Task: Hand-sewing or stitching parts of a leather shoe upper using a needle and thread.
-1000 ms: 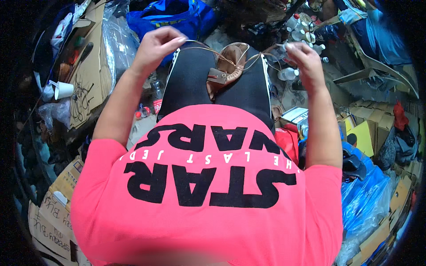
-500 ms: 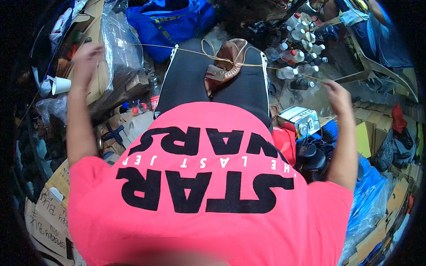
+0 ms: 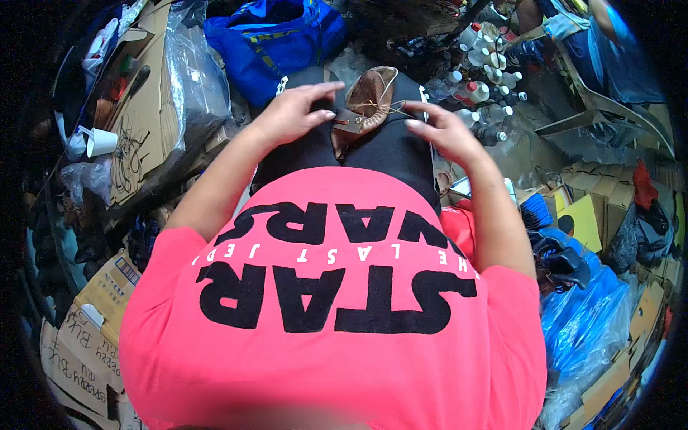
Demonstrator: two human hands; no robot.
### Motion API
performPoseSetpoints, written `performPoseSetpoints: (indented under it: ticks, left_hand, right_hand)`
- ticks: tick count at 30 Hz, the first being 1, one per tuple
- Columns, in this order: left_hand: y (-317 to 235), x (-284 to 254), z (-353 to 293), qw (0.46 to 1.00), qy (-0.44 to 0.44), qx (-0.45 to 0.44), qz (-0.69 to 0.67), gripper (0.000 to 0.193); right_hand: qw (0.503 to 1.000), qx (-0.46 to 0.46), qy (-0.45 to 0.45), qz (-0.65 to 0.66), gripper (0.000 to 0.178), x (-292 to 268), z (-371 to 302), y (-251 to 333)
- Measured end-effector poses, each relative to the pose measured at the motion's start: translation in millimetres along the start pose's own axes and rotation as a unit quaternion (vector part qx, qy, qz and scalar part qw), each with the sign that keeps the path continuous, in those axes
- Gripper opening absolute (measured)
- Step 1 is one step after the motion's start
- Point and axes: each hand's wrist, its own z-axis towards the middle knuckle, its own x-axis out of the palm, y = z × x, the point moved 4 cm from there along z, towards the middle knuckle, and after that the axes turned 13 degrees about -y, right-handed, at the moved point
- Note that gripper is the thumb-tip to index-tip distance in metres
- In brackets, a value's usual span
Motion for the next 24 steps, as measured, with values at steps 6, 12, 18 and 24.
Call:
performPoseSetpoints:
  ticks: [6,12,18,24]
  left_hand:
    - [49.9,-36.8,-8.3,0.994,0.010,-0.106,0.027,0.021]
    - [10.3,-35.8,-8.5,1.000,-0.009,0.022,-0.011,0.034]
    - [-9.9,8.0,-12.2,0.973,0.019,0.145,0.181,0.019]
    - [53.9,-67.9,-24.1,0.989,-0.043,-0.139,-0.014,0.007]
  right_hand:
    - [0.992,0.121,0.004,-0.033,0.030,-12.6,8.0,-1.9]
    - [0.984,0.160,-0.041,0.064,0.031,-30.8,4.7,-35.4]
    - [0.982,0.160,-0.090,0.055,0.030,-25.1,13.8,-30.2]
    - [0.977,0.117,-0.152,0.088,0.032,-47.8,10.1,-39.0]
